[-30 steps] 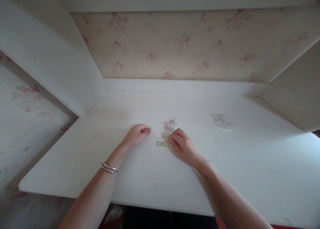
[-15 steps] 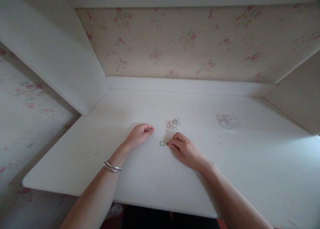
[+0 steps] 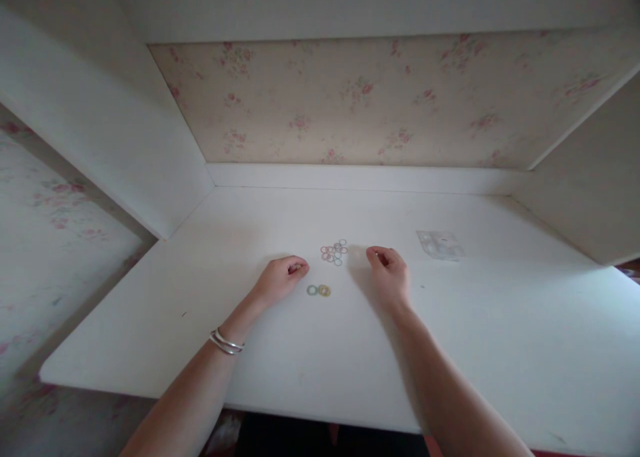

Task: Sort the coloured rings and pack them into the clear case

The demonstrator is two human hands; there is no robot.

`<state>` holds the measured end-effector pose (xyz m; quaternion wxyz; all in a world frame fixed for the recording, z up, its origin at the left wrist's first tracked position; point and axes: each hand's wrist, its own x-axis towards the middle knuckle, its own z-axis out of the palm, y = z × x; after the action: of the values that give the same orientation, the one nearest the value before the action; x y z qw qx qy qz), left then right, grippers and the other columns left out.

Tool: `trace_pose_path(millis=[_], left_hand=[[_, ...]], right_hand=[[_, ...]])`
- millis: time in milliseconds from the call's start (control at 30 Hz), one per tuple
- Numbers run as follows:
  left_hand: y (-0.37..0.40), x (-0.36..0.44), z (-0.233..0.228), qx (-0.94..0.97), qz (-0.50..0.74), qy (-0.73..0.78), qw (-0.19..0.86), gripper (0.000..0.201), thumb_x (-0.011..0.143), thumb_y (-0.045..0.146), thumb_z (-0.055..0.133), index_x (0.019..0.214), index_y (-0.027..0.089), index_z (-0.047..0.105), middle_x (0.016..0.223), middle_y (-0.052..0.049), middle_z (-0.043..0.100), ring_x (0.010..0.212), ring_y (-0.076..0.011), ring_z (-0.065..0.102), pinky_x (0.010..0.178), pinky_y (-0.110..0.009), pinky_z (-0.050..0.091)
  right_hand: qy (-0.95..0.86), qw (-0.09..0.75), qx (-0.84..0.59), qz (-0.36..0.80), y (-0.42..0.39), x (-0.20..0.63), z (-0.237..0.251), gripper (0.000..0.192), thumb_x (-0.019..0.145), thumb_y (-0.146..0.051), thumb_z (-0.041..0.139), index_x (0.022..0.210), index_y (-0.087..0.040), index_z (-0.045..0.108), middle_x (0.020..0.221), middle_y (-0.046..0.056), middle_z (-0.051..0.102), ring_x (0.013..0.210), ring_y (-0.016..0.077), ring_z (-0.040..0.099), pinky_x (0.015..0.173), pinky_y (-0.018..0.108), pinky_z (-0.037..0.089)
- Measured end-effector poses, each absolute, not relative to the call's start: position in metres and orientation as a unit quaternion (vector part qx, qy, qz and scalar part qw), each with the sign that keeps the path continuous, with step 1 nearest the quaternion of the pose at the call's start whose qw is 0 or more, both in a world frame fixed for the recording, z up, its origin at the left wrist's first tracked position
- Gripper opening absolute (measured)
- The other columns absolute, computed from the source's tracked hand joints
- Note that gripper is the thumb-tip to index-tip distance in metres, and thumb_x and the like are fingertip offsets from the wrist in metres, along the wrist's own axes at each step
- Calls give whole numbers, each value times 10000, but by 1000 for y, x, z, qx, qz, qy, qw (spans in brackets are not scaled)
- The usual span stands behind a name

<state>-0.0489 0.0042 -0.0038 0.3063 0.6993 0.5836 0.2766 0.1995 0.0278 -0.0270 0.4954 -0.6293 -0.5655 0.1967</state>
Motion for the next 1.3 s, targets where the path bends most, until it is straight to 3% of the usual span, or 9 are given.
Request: trace_pose_path(millis=[567, 900, 1300], left_hand=[[41, -3, 11, 803, 183, 553, 130, 222, 864, 352, 518, 933, 278, 716, 917, -29, 668, 786, -171, 610, 717, -262, 426], [40, -9, 6, 823, 118, 551, 77, 242, 905, 356, 474, 879, 275, 700, 906, -10, 659, 820, -158, 607, 703, -250, 416], [20, -7, 18, 808, 198, 549, 80, 271, 925, 350, 449, 964, 244, 696, 873, -6, 655, 743, -112, 586, 670, -218, 410]], right_hand=[[-460, 563, -581, 366, 27, 218, -30, 377, 744, -492, 602, 876, -156, 710, 769, 48, 659, 675, 163, 533, 602, 270, 384], [-478, 522, -584, 397, 32, 208, -22, 354, 739, -471, 607, 869, -160, 717, 764, 41, 654, 696, 160, 533, 648, 281, 378], [-473, 519, -585, 406, 28, 207, -14, 350, 732, -463, 602, 857, -157, 716, 740, 36, 638, 664, 144, 501, 619, 270, 364]])
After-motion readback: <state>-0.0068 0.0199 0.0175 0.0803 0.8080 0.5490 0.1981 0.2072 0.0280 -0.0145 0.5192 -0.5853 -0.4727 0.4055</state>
